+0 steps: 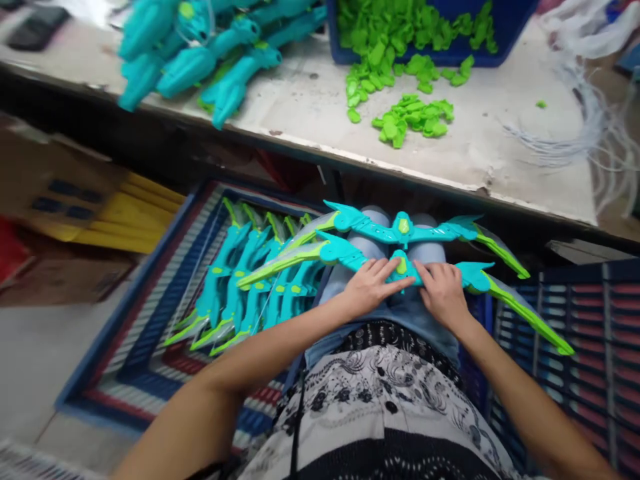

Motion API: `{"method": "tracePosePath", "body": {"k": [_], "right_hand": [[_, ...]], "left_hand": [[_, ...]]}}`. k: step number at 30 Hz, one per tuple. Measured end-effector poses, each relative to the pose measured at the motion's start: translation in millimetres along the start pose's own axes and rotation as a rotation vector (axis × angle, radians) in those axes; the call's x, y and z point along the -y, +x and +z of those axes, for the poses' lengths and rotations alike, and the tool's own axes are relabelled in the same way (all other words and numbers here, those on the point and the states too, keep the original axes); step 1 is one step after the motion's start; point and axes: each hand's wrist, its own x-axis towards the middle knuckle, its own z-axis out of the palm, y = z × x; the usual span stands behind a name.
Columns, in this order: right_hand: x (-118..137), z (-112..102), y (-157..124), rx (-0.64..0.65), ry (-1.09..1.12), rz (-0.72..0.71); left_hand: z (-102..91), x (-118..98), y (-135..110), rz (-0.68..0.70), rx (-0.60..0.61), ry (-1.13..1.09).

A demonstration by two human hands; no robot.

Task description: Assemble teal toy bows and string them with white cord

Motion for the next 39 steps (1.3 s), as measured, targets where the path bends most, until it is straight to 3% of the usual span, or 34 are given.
{"method": "tracePosePath", "body": {"k": [3, 6, 14, 19, 21, 23, 26, 30, 33, 36, 39], "right_hand": [[-3, 25, -3, -0.040, 0.001, -0.034], [-4, 39, -5, -0.073, 0.004, -0.054], [-10, 28, -3, 0.004, 0.197, -0.054], [-43, 18, 33, -0.148, 0.170, 0.128], [-57, 21, 57, -0.115, 0.142, 0.133], [-65, 27, 81, -0.003, 0.161, 0.097], [-59, 36, 107, 0.172, 0.262, 0.035], [-29, 41, 119, 0.158, 0.332, -0.038], [-26, 34, 116, 0.113, 0.372, -0.101], [-63, 8, 107, -0.074, 0.376, 0.063], [-135, -28, 99, -0.308, 0.229, 0.503]], "left_hand": [[24.8, 2, -7, -0.043, 0.079, -0.014], [35.4, 1, -13, -0.072, 0.132, -0.044], [30.4, -1, -15, -0.126, 0.148, -0.117], [23.8, -3, -15, -0.134, 0.177, -0.154], [20.5, -5, -16, -0.143, 0.192, -0.165], [18.2, -6, -17, -0.143, 0.203, -0.172], [16.3, -10, -19, -0.145, 0.205, -0.159], [9.9, -12, -18, -0.142, 0.208, -0.172], [2.4, 3, -8, -0.142, 0.134, -0.223], [2.9, 34, 16, -0.199, -0.030, -0.181], [17.0, 62, 45, -0.250, -0.061, -0.086]]}}
